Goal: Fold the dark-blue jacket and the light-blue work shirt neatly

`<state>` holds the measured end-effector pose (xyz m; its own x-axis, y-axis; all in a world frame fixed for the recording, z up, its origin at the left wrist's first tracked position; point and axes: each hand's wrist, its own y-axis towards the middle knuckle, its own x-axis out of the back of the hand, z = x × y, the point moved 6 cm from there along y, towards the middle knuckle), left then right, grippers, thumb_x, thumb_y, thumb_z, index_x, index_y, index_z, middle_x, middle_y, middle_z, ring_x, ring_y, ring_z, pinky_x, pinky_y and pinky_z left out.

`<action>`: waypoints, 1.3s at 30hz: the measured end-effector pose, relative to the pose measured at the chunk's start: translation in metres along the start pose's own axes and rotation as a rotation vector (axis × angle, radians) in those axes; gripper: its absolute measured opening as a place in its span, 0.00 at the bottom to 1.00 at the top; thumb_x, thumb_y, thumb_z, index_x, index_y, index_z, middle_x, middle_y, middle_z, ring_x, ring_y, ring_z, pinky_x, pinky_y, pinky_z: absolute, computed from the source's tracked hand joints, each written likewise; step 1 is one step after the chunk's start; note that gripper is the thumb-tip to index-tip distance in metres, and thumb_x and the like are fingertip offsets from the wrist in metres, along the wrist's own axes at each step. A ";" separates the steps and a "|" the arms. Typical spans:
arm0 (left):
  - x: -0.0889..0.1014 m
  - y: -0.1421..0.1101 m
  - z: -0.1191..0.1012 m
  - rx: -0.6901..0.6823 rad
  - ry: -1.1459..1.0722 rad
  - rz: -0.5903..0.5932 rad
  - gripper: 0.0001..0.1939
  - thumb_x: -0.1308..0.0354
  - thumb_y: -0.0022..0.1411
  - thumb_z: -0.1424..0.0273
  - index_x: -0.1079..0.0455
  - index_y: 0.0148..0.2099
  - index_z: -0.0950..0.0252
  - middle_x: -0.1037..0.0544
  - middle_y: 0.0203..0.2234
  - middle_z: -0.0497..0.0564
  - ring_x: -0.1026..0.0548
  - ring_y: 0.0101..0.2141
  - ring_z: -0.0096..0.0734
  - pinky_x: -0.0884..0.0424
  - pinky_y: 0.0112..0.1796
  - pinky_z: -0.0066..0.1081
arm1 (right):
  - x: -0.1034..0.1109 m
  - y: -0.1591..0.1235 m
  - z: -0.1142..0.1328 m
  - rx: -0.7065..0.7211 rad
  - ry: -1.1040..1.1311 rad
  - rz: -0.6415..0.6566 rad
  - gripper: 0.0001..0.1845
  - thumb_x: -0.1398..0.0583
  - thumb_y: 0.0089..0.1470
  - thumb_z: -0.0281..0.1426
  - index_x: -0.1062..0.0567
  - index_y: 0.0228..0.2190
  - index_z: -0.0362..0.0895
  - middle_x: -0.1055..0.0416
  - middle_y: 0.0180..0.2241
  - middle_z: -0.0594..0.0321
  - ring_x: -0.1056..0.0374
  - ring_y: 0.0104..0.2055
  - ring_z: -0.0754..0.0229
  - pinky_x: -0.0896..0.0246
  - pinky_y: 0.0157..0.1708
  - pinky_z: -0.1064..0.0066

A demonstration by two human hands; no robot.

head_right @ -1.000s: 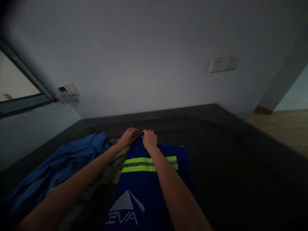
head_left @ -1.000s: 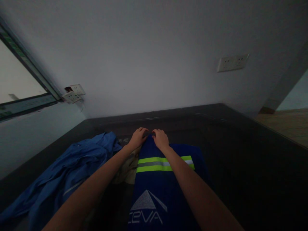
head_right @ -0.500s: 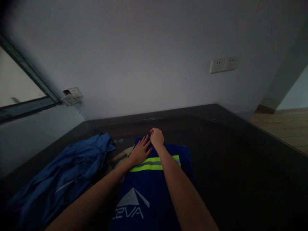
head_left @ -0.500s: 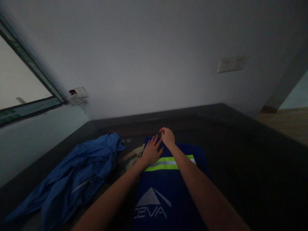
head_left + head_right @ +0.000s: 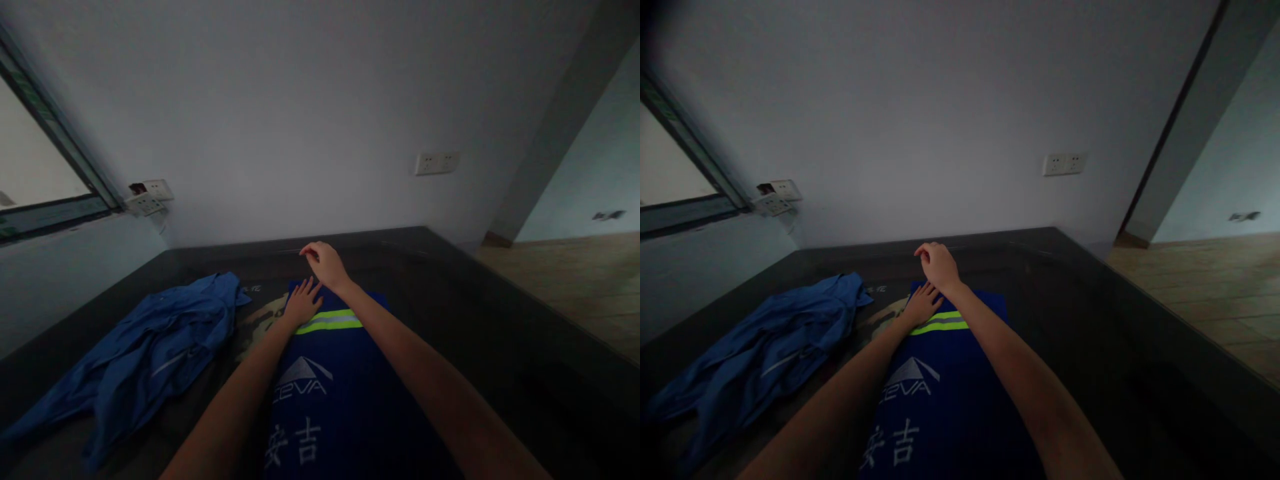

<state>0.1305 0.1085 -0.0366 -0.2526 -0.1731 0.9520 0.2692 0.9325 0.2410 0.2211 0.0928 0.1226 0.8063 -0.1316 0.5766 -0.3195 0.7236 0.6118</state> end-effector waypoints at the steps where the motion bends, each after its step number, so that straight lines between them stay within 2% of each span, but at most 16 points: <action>1: 0.004 -0.001 -0.002 -0.003 -0.016 -0.026 0.23 0.52 0.64 0.62 0.40 0.60 0.59 0.40 0.61 0.57 0.45 0.62 0.46 0.48 0.58 0.50 | 0.011 -0.012 0.003 0.001 -0.004 0.025 0.12 0.47 0.55 0.23 0.25 0.35 0.44 0.27 0.37 0.62 0.34 0.42 0.60 0.42 0.44 0.70; 3: 0.014 -0.004 -0.007 -0.005 -0.049 -0.096 0.23 0.51 0.64 0.64 0.42 0.61 0.59 0.42 0.62 0.57 0.45 0.62 0.45 0.47 0.58 0.48 | 0.031 -0.044 -0.002 -0.041 -0.014 0.084 0.11 0.46 0.54 0.23 0.25 0.36 0.44 0.27 0.38 0.62 0.33 0.42 0.60 0.42 0.43 0.70; 5: 0.029 -0.009 -0.011 0.007 -0.082 -0.176 0.23 0.53 0.65 0.68 0.43 0.62 0.59 0.42 0.62 0.56 0.46 0.62 0.41 0.49 0.59 0.46 | 0.049 -0.082 -0.021 -0.144 -0.049 0.152 0.11 0.43 0.53 0.23 0.25 0.38 0.43 0.27 0.40 0.60 0.33 0.43 0.61 0.41 0.44 0.71; 8: 0.052 -0.020 -0.006 0.078 -0.136 -0.268 0.22 0.56 0.65 0.73 0.42 0.61 0.60 0.37 0.59 0.55 0.43 0.60 0.38 0.51 0.60 0.45 | 0.078 -0.141 -0.068 -0.479 -0.201 0.244 0.13 0.41 0.53 0.26 0.26 0.42 0.44 0.27 0.42 0.59 0.32 0.44 0.61 0.42 0.45 0.72; 11: 0.067 -0.037 0.014 0.219 -0.196 -0.276 0.21 0.54 0.63 0.76 0.38 0.58 0.65 0.33 0.54 0.60 0.36 0.56 0.40 0.44 0.57 0.43 | 0.103 -0.181 -0.099 -0.665 -0.262 0.278 0.09 0.40 0.53 0.30 0.24 0.37 0.41 0.25 0.37 0.53 0.30 0.41 0.55 0.40 0.40 0.68; 13: 0.072 -0.052 0.031 0.315 -0.244 -0.216 0.19 0.51 0.60 0.76 0.35 0.54 0.68 0.28 0.49 0.61 0.31 0.51 0.41 0.37 0.52 0.40 | 0.109 -0.195 -0.109 -0.739 -0.245 0.314 0.07 0.39 0.53 0.32 0.23 0.29 0.40 0.25 0.32 0.53 0.29 0.36 0.55 0.39 0.36 0.69; 17: 0.068 -0.090 0.054 0.455 -0.376 -0.009 0.12 0.45 0.57 0.73 0.29 0.44 0.70 0.22 0.34 0.57 0.23 0.37 0.39 0.28 0.40 0.34 | 0.099 -0.202 -0.115 -0.867 -0.133 0.421 0.16 0.42 0.56 0.36 0.26 0.21 0.40 0.28 0.18 0.58 0.31 0.21 0.61 0.39 0.24 0.72; 19: 0.063 -0.106 0.055 0.494 -0.463 0.101 0.09 0.45 0.58 0.70 0.28 0.39 0.70 0.21 0.28 0.54 0.22 0.30 0.35 0.27 0.33 0.30 | 0.090 -0.201 -0.116 -0.917 -0.070 0.462 0.18 0.41 0.56 0.36 0.28 0.19 0.40 0.31 0.15 0.60 0.34 0.17 0.63 0.40 0.20 0.74; 21: 0.059 -0.116 0.050 0.518 -0.544 0.187 0.10 0.45 0.59 0.67 0.27 0.35 0.70 0.22 0.24 0.52 0.23 0.26 0.32 0.28 0.28 0.27 | 0.083 -0.199 -0.116 -0.955 -0.019 0.482 0.18 0.40 0.54 0.36 0.30 0.17 0.40 0.33 0.13 0.62 0.35 0.15 0.64 0.40 0.18 0.75; 25: 0.058 -0.117 0.040 0.539 -0.621 0.251 0.14 0.44 0.58 0.62 0.27 0.32 0.69 0.24 0.21 0.49 0.25 0.24 0.28 0.31 0.25 0.24 | 0.079 -0.196 -0.117 -0.983 0.043 0.444 0.16 0.35 0.49 0.33 0.32 0.16 0.40 0.36 0.10 0.65 0.38 0.13 0.65 0.42 0.16 0.76; 30: 0.055 -0.104 0.039 0.543 -0.565 0.261 0.11 0.39 0.54 0.65 0.29 0.26 0.69 0.30 0.15 0.45 0.29 0.20 0.26 0.36 0.21 0.22 | 0.079 -0.198 -0.120 -0.947 0.065 0.300 0.09 0.37 0.48 0.26 0.32 0.21 0.41 0.37 0.13 0.70 0.38 0.15 0.67 0.43 0.17 0.77; 34: 0.050 -0.091 0.045 0.539 -0.449 0.232 0.10 0.39 0.56 0.67 0.29 0.28 0.68 0.27 0.20 0.46 0.27 0.25 0.27 0.32 0.26 0.24 | 0.078 -0.197 -0.133 -0.907 0.000 0.170 0.06 0.36 0.45 0.25 0.30 0.26 0.41 0.32 0.19 0.68 0.35 0.20 0.66 0.42 0.21 0.77; 39: 0.046 -0.069 0.051 0.523 -0.282 0.158 0.12 0.44 0.63 0.65 0.30 0.43 0.68 0.25 0.38 0.51 0.26 0.38 0.32 0.28 0.38 0.36 | 0.071 -0.178 -0.149 -0.849 -0.136 0.049 0.06 0.36 0.42 0.26 0.27 0.27 0.42 0.28 0.26 0.64 0.31 0.28 0.63 0.42 0.27 0.75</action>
<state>0.0526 0.0528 -0.0193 -0.5022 0.0036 0.8647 -0.1502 0.9844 -0.0914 0.4094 0.0554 -0.0260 0.7173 -0.1280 0.6849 0.1723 0.9850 0.0037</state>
